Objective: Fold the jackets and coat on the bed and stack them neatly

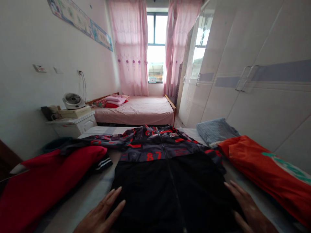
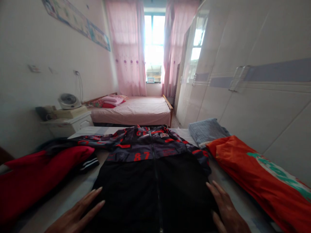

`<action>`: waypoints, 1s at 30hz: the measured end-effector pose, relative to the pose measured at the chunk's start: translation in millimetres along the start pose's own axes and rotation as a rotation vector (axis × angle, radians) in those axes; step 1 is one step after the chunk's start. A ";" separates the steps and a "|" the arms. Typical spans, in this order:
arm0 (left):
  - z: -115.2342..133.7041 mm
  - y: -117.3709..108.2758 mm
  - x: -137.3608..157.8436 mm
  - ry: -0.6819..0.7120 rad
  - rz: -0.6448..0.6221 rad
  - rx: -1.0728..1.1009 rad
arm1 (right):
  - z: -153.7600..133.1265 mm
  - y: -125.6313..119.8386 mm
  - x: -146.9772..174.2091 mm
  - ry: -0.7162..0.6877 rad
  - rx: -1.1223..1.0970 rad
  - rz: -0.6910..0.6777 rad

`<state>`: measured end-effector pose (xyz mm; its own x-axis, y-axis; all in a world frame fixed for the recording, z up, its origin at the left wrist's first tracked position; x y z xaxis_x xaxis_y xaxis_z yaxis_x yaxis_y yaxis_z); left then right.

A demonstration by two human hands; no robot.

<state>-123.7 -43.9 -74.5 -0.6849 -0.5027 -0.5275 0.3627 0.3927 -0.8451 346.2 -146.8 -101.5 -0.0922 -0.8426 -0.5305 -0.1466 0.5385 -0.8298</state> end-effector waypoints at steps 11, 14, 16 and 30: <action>-4.1 -4.9 -20.0 -0.215 -0.027 -0.193 | -2.8 3.4 -8.4 0.060 0.001 0.015; -12.1 -9.6 -23.5 -0.386 -0.160 -0.060 | -1.5 -1.4 -9.1 0.018 -0.033 -0.010; -19.1 -15.8 -23.6 -0.468 -0.129 0.016 | 0.5 -5.0 -8.1 0.067 -0.036 -0.023; -56.5 -72.0 -29.0 -0.643 0.318 0.181 | -57.9 -87.0 -57.3 0.140 -0.111 0.423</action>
<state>-165.7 -14.0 6.5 -0.0440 -0.7596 -0.6488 0.6183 0.4894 -0.6150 307.2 -145.4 11.1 -0.2979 -0.5450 -0.7837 -0.1713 0.8382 -0.5178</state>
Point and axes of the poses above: each hand's wrist, its own x-axis away from the middle knuckle, its own y-axis out of the palm, z = x × y, the point moved 3 cm from there along -x, towards the middle knuckle, and after that the axes turned 5 degrees about z, right-handed, at the moved point
